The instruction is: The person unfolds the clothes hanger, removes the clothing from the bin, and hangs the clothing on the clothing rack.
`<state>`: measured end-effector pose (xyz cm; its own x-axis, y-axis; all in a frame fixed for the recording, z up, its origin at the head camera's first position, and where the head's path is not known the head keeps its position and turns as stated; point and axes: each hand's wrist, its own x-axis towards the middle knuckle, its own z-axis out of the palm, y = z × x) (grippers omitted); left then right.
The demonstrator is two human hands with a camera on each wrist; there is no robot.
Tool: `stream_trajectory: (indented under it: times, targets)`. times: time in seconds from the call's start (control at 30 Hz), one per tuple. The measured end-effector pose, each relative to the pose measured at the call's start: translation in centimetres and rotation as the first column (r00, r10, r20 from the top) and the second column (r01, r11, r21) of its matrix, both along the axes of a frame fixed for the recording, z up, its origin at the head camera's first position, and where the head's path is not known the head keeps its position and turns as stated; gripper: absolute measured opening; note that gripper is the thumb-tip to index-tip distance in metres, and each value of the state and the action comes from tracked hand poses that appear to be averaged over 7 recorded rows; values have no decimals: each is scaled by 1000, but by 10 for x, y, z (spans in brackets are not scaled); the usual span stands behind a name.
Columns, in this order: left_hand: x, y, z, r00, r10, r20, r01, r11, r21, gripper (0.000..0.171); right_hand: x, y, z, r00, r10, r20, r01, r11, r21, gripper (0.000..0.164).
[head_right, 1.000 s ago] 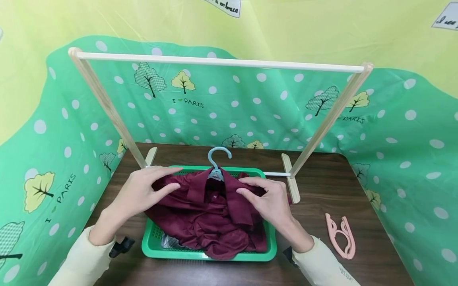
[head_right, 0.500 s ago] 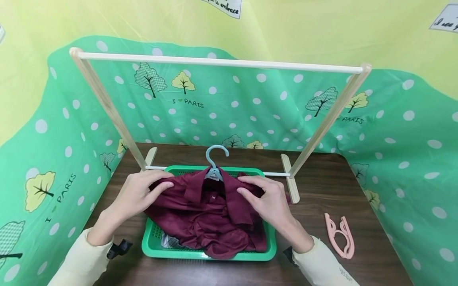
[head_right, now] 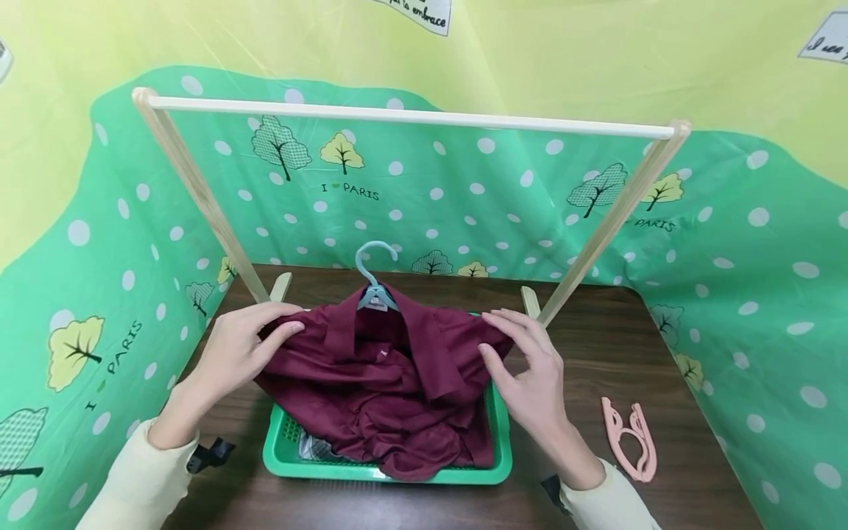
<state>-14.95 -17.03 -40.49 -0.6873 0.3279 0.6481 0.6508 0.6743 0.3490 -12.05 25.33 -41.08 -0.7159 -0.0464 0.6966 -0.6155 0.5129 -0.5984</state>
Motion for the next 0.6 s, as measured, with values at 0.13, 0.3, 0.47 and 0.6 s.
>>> stream_trajectory:
  times: [0.13,0.3,0.47,0.6]
  targets:
    - [-2,-6,3,999,46,-16,-46,999,17,17,5,13,-11,996,-74,46,75,997,-13,51]
    - [-6,-14,9,995,98,-34,-97,994,42,18,11,26,-31,990,-125,69,128,991,-28,51]
    - [-11,-22,16,986,160,-48,-157,985,74,20,20,33,-48,971,-175,165,172,985,31,49]
    - [-16,-27,25,976,206,-64,-199,975,103,19,27,38,-60,946,-178,271,154,982,106,48]
